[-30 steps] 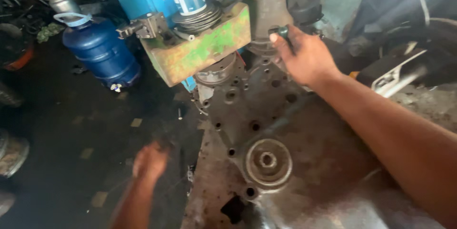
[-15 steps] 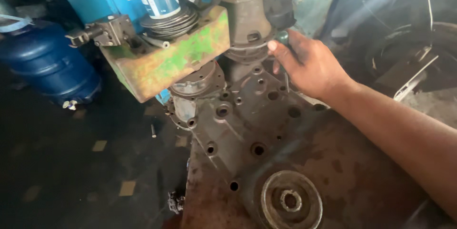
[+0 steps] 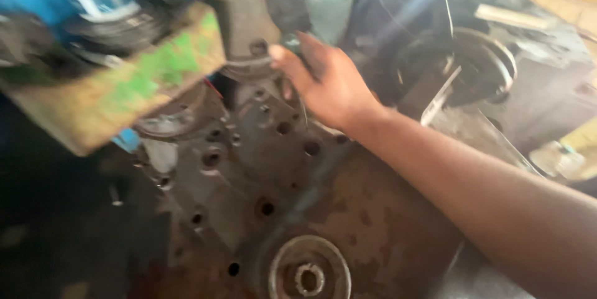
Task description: The person works on an engine block using a screwdriver to tighten or loosen components.
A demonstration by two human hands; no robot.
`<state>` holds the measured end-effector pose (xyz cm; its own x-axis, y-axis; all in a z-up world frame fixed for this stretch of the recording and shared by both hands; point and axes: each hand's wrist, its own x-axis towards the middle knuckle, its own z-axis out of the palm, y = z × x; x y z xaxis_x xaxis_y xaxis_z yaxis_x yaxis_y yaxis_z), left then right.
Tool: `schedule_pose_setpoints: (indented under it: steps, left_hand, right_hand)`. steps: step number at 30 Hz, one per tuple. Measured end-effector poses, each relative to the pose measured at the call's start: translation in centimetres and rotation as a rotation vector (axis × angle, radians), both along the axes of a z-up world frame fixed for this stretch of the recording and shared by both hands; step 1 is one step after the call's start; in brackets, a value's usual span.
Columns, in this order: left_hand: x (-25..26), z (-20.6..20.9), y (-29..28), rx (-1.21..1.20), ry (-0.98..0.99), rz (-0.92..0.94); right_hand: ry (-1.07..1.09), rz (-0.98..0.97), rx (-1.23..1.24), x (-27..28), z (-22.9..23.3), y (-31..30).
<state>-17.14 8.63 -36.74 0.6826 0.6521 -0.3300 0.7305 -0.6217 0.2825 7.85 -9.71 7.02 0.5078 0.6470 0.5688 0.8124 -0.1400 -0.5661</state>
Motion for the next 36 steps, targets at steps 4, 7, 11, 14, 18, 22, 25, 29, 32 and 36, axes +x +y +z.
schedule_pose_setpoints:
  steps: [4, 7, 11, 14, 18, 22, 25, 29, 32, 36]
  left_hand:
    - [0.6, -1.1, 0.7, -0.027, -0.008, 0.003]
    - [1.2, -1.5, 1.0, -0.049, -0.034, 0.014]
    - [4.2, -1.1, 0.1, -0.088, -0.078, 0.018]
    - [6.0, 1.4, 1.4, -0.083, -0.097, 0.054]
    - [4.2, 4.5, 2.2, -0.059, -0.07, 0.151]
    - [-4.4, 8.9, 6.8, 0.096, -0.103, 0.341]
    - [-10.2, 15.1, 8.8, 0.329, -0.255, 0.427]
    - [-7.3, 27.8, 6.5, 0.659, -0.762, 0.241]
    - [-0.8, 36.1, 2.3, 0.571, -1.068, 0.038]
    - [8.4, 41.4, -3.9, 0.294, -0.738, 0.177]
  right_hand:
    - [-0.005, -0.077, -0.183, 0.0, 0.1, 0.2]
    - [-0.005, -0.011, -0.121, -0.2, 0.2, 0.0]
    - [-0.067, 0.001, -0.124, -0.7, 0.2, -0.6]
    - [-0.013, -0.045, -0.133, -1.0, 0.5, -0.3]
    - [-0.106, -0.076, -0.093, -0.4, -0.4, 0.3]
    - [-0.069, -0.105, -0.155, 0.9, 0.1, 0.9]
    - [-0.066, -0.112, -0.143, 1.2, -0.7, 0.8]
    - [-0.205, -0.169, -0.042, 2.4, -1.6, 1.2]
    - [-0.234, -0.197, 0.014, 1.8, -1.6, 1.7]
    - [-0.229, -0.203, -0.097, 1.7, -1.8, 0.9]
